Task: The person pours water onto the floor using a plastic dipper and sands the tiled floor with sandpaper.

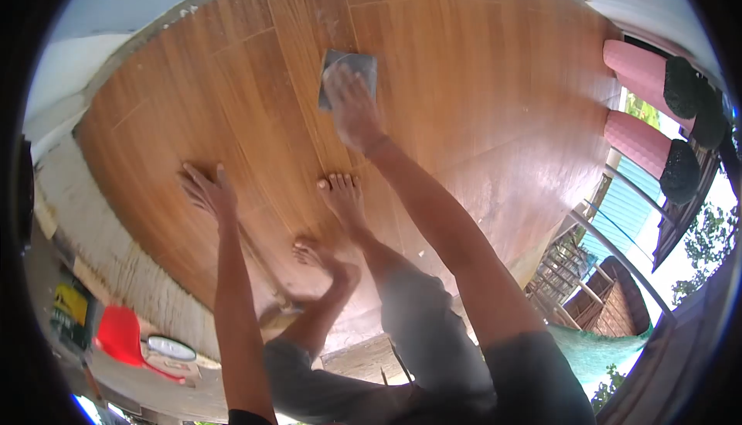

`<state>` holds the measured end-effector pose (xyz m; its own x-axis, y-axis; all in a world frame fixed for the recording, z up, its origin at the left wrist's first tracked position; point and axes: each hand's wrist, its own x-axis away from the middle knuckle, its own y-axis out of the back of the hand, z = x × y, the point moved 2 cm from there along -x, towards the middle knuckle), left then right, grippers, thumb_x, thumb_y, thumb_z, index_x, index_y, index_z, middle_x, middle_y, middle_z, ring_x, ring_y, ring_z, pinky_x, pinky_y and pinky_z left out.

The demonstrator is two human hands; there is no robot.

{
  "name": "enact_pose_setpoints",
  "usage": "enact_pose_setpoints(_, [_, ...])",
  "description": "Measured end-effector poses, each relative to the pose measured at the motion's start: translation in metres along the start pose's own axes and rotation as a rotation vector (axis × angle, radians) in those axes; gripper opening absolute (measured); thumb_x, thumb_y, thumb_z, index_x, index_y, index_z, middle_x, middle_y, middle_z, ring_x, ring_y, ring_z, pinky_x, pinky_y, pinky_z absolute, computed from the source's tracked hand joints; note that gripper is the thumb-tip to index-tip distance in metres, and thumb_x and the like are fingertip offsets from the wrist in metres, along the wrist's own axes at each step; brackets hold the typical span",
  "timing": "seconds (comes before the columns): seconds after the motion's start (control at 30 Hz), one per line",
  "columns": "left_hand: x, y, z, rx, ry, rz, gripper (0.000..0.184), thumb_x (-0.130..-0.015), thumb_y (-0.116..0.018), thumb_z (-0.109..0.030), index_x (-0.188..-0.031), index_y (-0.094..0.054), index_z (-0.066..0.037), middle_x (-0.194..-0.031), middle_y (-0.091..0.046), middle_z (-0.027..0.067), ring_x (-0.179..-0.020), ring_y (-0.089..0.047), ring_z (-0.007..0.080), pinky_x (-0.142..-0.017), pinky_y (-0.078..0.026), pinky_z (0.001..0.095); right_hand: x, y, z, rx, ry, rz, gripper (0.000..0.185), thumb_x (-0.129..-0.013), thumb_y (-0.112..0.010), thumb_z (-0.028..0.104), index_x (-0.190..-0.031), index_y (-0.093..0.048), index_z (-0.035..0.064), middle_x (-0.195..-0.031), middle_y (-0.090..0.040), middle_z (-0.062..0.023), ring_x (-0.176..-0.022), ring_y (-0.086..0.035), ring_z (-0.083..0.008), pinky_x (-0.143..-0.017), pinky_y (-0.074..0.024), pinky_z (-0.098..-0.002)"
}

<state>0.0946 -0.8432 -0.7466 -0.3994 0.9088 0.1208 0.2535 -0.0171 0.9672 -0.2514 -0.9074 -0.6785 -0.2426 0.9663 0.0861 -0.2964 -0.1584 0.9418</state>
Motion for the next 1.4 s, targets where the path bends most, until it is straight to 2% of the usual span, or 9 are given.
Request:
enact_pose_setpoints(0.1, [0.003,-0.01,-0.004,-0.085,-0.016,-0.13,0.068,-0.1,-0.042,-0.054,-0.154,-0.034,-0.014,-0.157,-0.031,0.023,-0.142,-0.032,0.041,-0.108,-0.028,0.0569,0.032,-0.05,0.011,0.027,0.036,0.12,0.068,-0.084,-0.052,0.003,-0.149,-0.034,-0.0016,-0.157,-0.031,-0.021,-0.146,-0.03,-0.035,-0.121,-0.0213,-0.0499])
enact_pose_setpoints(0.2, [0.001,-0.004,0.004,-0.124,-0.037,-0.169,0.063,-0.103,-0.036,-0.053,-0.152,-0.039,-0.014,-0.157,-0.032,0.0217,-0.14,-0.036,0.0385,-0.106,-0.03,0.0542,-0.004,-0.074,-0.026,0.153,-0.051,-0.153,0.066,-0.085,-0.054,0.008,-0.149,-0.035,-0.0012,-0.157,-0.032,-0.0201,-0.146,-0.03,-0.0349,-0.122,-0.0195,-0.0492])
enact_pose_setpoints(0.37, [0.003,-0.01,-0.002,-0.124,-0.043,-0.179,0.06,-0.104,-0.032,-0.05,-0.151,-0.04,-0.015,-0.157,-0.033,0.0197,-0.14,-0.037,0.0367,-0.105,-0.03,0.0548,-0.186,-0.011,-0.09,0.089,-0.246,-0.155,0.059,-0.095,-0.053,0.021,-0.148,-0.036,0.0026,-0.156,-0.032,-0.0187,-0.142,-0.033,-0.0374,-0.119,-0.0246,-0.051])
enact_pose_setpoints(0.53, [0.0,-0.006,0.002,-0.124,-0.001,-0.127,0.057,-0.105,-0.035,-0.045,-0.153,-0.037,-0.015,-0.159,-0.029,0.0183,-0.142,-0.032,0.036,-0.106,-0.028,0.0564,-0.059,-0.043,-0.021,0.134,-0.132,-0.034,0.055,-0.096,-0.052,0.024,-0.146,-0.039,0.0059,-0.149,-0.04,-0.0176,-0.139,-0.037,-0.0342,-0.118,-0.025,-0.0494])
enact_pose_setpoints(0.67, [0.003,-0.007,0.0,-0.098,0.012,-0.085,0.056,-0.104,-0.038,-0.042,-0.153,-0.036,-0.015,-0.159,-0.027,0.0181,-0.142,-0.031,0.0359,-0.107,-0.028,0.057,-0.137,0.008,-0.102,0.097,-0.484,-0.134,0.051,-0.097,-0.051,0.026,-0.144,-0.041,0.0085,-0.143,-0.047,-0.0167,-0.137,-0.041,-0.0316,-0.117,-0.0252,-0.0482])
enact_pose_setpoints(0.87, [0.001,0.0,0.006,-0.138,-0.044,-0.159,0.055,-0.104,-0.037,-0.043,-0.152,-0.038,-0.015,-0.157,-0.031,0.0195,-0.139,-0.036,0.038,-0.104,-0.033,0.0564,-0.057,-0.062,-0.03,0.109,-0.013,-0.052,0.056,-0.097,-0.052,0.021,-0.148,-0.036,0.0038,-0.154,-0.035,-0.0169,-0.144,-0.033,-0.0312,-0.12,-0.0221,-0.0461])
enact_pose_setpoints(1.0, [0.003,0.004,-0.003,-0.104,-0.043,-0.18,0.055,-0.104,-0.037,-0.045,-0.15,-0.041,-0.015,-0.155,-0.033,0.0201,-0.138,-0.038,0.0384,-0.104,-0.034,0.0569,-0.147,-0.018,-0.09,0.287,-0.184,-0.031,0.06,-0.097,-0.054,0.019,-0.15,-0.032,0.0025,-0.161,-0.022,-0.0155,-0.149,-0.022,-0.0281,-0.123,-0.0155,-0.0468])
enact_pose_setpoints(1.2, [0.0,0.009,-0.004,-0.096,-0.002,-0.155,0.056,-0.102,-0.041,-0.044,-0.15,-0.041,-0.014,-0.155,-0.034,0.0205,-0.137,-0.038,0.039,-0.106,-0.033,0.059,-0.009,-0.037,-0.03,0.269,-0.096,0.266,0.061,-0.096,-0.054,0.018,-0.15,-0.032,0.0012,-0.159,-0.026,-0.0172,-0.146,-0.028,-0.0316,-0.119,-0.0222,-0.0487])
enact_pose_setpoints(1.4, [-0.001,0.004,-0.007,-0.039,0.002,-0.156,0.058,-0.099,-0.049,-0.038,-0.152,-0.038,-0.018,-0.157,-0.031,0.0179,-0.14,-0.035,0.0378,-0.107,-0.03,0.0578,-0.137,-0.015,-0.054,0.195,-0.108,0.018,0.061,-0.091,-0.058,0.019,-0.145,-0.04,-0.0007,-0.157,-0.031,-0.0201,-0.145,-0.029,-0.0348,-0.118,-0.0237,-0.0512])
